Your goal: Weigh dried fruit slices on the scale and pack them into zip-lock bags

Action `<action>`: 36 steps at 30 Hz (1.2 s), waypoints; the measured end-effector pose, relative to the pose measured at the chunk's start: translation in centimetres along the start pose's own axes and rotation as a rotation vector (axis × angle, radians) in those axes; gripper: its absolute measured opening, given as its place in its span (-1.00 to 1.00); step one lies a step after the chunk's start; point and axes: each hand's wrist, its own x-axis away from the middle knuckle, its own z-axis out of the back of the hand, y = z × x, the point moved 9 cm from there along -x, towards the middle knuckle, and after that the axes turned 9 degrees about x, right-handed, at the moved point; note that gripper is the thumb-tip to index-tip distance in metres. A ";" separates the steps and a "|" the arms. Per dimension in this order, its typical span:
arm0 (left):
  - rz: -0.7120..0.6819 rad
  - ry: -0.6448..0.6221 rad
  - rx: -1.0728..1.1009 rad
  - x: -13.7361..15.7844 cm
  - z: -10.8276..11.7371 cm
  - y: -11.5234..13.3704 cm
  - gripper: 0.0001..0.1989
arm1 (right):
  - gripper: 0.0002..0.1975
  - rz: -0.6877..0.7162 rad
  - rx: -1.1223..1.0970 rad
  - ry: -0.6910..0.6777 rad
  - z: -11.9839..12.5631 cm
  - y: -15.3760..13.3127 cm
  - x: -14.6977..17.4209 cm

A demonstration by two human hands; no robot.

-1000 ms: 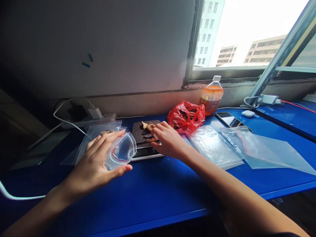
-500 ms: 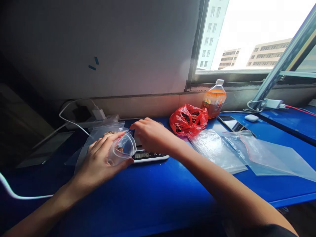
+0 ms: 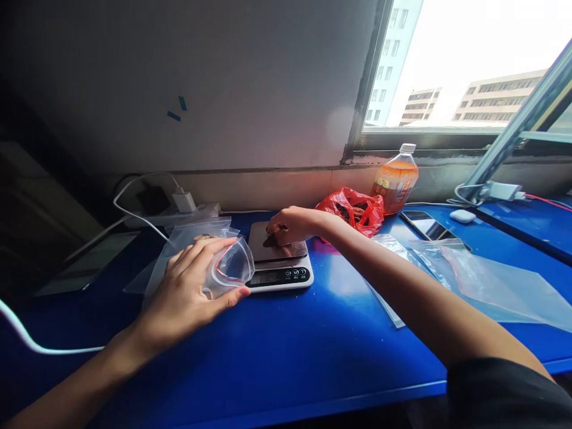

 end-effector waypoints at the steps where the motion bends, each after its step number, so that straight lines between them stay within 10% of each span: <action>1: 0.002 0.000 0.002 0.0 0.0 0.0 -0.41 | -0.70 -0.022 0.002 0.012 0.0 0.3 0.1; 19: 0.013 0.040 -0.026 -0.5 -0.2 -1.1 -0.44 | -0.89 -0.234 -0.267 0.286 -0.1 2.7 2.2; 27: 0.005 0.029 -0.026 -0.4 -0.2 -1.0 -0.45 | -0.74 0.041 -0.109 0.160 -0.3 -0.9 3.2; 36: -0.015 0.025 -0.014 -0.3 -0.3 -0.9 -0.47 | -0.85 0.010 -0.078 0.258 -0.5 -0.9 3.8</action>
